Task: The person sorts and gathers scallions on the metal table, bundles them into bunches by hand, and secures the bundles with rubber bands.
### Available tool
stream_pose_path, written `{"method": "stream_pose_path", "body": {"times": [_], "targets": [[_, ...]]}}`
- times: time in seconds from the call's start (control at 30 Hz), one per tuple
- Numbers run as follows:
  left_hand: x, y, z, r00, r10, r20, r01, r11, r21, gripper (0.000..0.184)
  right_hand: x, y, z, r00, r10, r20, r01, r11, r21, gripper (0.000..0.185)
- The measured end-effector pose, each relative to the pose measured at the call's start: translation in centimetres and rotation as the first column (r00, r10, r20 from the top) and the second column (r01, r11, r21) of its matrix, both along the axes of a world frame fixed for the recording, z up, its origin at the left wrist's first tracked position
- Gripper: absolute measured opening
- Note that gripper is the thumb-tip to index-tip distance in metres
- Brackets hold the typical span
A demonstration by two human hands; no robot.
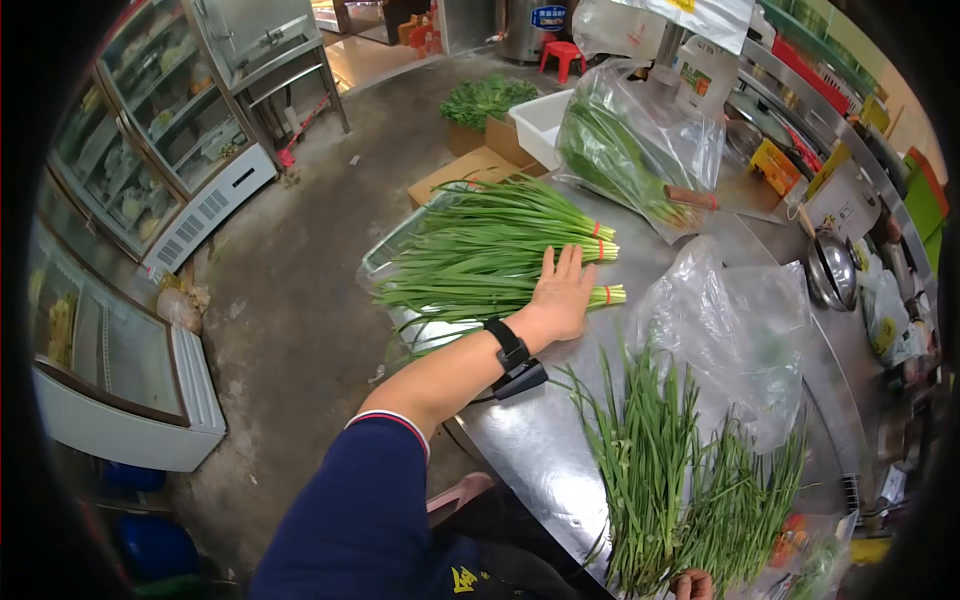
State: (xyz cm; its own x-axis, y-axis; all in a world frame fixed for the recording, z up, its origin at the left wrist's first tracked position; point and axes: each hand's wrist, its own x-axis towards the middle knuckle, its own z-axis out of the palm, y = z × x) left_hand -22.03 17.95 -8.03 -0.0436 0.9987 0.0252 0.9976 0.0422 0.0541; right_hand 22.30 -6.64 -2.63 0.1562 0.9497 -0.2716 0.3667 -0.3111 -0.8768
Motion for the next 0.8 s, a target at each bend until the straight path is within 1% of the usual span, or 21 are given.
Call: {"method": "stream_pose_path", "body": {"times": [0.03, 0.07, 0.1, 0.17, 0.2, 0.23, 0.3, 0.33, 0.4, 0.43, 0.5, 0.57, 0.63, 0.7, 0.73, 0.8], "targets": [[-0.1, -0.4, 0.2, 0.993, 0.036, -0.110, -0.033, 0.999, 0.026, 0.078, -0.3, -0.4, 0.4, 0.999, -0.009, 0.040, 0.009, 1.000, -0.005, 0.010], [-0.6, -0.7, 0.4, 0.988, 0.110, -0.105, -0.103, 0.993, 0.064, 0.077, -0.2, -0.9, 0.4, 0.998, -0.011, 0.061, 0.011, 1.000, -0.004, 0.010], [-1.3, -0.6, 0.2, 0.989, 0.108, -0.101, -0.102, 0.993, 0.064, 0.077, -0.1, -1.4, 0.3, 0.997, -0.012, 0.079, 0.012, 1.000, -0.001, 0.011], [-2.8, 0.1, -0.7, 0.966, 0.196, 0.167, -0.193, 0.981, -0.031, 0.074, 0.4, -2.3, -0.3, 0.996, 0.000, 0.091, -0.001, 1.000, 0.018, 0.011], [-3.1, 0.4, -0.7, 0.982, 0.152, 0.112, -0.147, 0.988, -0.055, 0.068, 0.6, -2.7, -0.3, 0.995, 0.009, 0.102, -0.013, 0.999, 0.034, 0.011], [-3.3, 0.5, -1.0, 0.982, 0.146, 0.119, -0.142, 0.989, -0.046, 0.068, 0.6, -3.1, -0.1, 0.994, 0.003, 0.107, -0.008, 0.999, 0.043, 0.011], [-3.8, 0.0, -1.0, 0.997, 0.029, 0.070, -0.029, 1.000, -0.008, 0.061, 0.5, -3.7, 0.3, 0.993, 0.011, 0.113, -0.016, 0.999, 0.043, 0.010], [-4.0, -0.5, -1.1, 0.997, 0.033, 0.073, -0.034, 0.999, 0.000, 0.061, 0.7, -4.0, 0.2, 0.992, 0.013, 0.128, -0.018, 0.999, 0.043, 0.012], [-3.0, -2.3, -0.3, 0.999, 0.048, 0.012, -0.049, 0.994, 0.099, 0.056, 0.8, -4.4, 0.6, 0.986, 0.024, 0.163, -0.033, 0.998, 0.054, 0.012], [-2.0, -2.8, 0.1, 0.999, 0.039, 0.015, -0.041, 0.993, 0.107, 0.056, 0.7, -4.7, 0.6, 0.981, 0.031, 0.191, -0.043, 0.997, 0.059, 0.013], [0.7, -5.7, 2.0, 0.995, -0.095, 0.009, 0.093, 0.986, 0.138, 0.054, 0.8, -5.1, 0.7, 0.979, 0.029, 0.202, -0.042, 0.997, 0.061, 0.015], [3.8, -10.1, 3.8, 0.970, -0.181, 0.163, 0.133, 0.954, 0.270, 0.050, 1.0, -5.6, 1.0, 0.972, 0.053, 0.229, -0.070, 0.995, 0.067, 0.015], [6.3, -13.9, 2.8, 0.900, -0.267, 0.345, 0.155, 0.935, 0.319, 0.043, 1.6, -5.9, 0.7, 0.977, 0.059, 0.206, -0.073, 0.996, 0.060, 0.015], [8.5, -17.8, 1.2, 0.856, -0.267, 0.442, 0.145, 0.946, 0.291, 0.038, 1.9, -6.3, 1.0, 0.974, 0.071, 0.214, -0.093, 0.991, 0.092, 0.015], [9.3, -19.7, 0.6, 0.855, -0.269, 0.444, 0.148, 0.946, 0.288, 0.038, 2.1, -6.5, 1.2, 0.983, 0.071, 0.171, -0.087, 0.992, 0.090, 0.016], [10.2, -23.1, 0.0, 0.789, -0.217, 0.575, 0.115, 0.971, 0.208, 0.034, 2.4, -6.8, 1.7, 0.985, 0.061, 0.160, -0.077, 0.992, 0.098, 0.016]]}}
